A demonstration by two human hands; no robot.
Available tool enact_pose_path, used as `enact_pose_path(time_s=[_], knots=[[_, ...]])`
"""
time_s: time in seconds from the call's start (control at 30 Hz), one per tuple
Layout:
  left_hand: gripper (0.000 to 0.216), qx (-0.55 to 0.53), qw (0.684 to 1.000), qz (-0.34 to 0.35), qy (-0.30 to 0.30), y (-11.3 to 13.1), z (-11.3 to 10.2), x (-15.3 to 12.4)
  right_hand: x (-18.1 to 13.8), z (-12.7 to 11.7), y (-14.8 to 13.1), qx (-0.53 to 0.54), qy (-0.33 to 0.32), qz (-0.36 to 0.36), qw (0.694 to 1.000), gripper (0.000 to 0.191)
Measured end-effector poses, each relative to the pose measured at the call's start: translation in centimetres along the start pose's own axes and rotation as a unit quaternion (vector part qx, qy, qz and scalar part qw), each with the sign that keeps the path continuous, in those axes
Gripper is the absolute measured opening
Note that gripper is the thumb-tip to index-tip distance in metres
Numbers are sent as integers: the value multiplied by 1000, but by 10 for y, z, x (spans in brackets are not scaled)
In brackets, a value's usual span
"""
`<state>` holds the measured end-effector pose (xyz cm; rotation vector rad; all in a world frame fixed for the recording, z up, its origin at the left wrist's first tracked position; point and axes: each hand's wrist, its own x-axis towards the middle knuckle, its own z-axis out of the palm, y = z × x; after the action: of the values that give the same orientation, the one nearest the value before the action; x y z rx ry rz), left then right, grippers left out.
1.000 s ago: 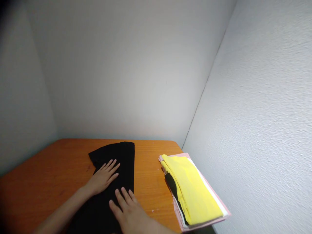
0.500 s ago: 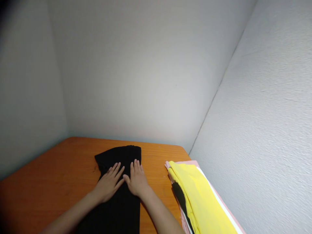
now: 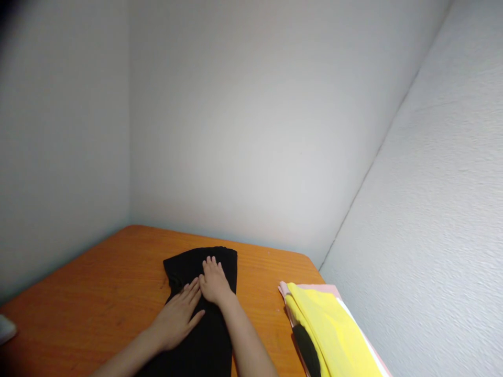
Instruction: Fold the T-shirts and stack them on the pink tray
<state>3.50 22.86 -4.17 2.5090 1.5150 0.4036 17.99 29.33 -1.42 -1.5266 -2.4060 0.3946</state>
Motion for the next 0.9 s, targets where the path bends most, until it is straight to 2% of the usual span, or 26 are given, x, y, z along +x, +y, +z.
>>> enact_pose_path(time_s=[0.1, 0.27, 0.33, 0.43, 0.5, 0.57, 0.63, 0.73, 0.9], knots=[[65, 3, 1000, 2, 2, 1, -2, -3, 19, 10, -4, 15, -20, -8, 1000, 56], [60, -10, 999, 35, -11, 2, -9, -23, 25, 32, -2, 3, 4, 11, 1000, 57], [61, -21, 997, 51, -50, 0, -25, -27, 24, 38, -2, -10, 21, 16, 1000, 60], [40, -46, 993, 21, -104, -13, -62, -11, 22, 40, -3, -23, 38, 11, 999, 64], [46, -74, 994, -58, -50, -34, -82, 11, 20, 39, -5, -23, 40, 8, 999, 65], [37, -68, 986, -140, 62, -64, -90, 34, 18, 37, -7, -23, 41, 11, 999, 65], [31, -43, 971, -203, 119, -94, -87, 53, 17, 35, -8, -21, 47, 12, 999, 65], [34, -45, 957, -261, 120, -130, -66, 68, 15, 34, -9, -19, 53, 7, 998, 64], [26, -124, 947, -272, 122, -155, -36, 80, 14, 29, -10, -1, 34, 6, 999, 68]])
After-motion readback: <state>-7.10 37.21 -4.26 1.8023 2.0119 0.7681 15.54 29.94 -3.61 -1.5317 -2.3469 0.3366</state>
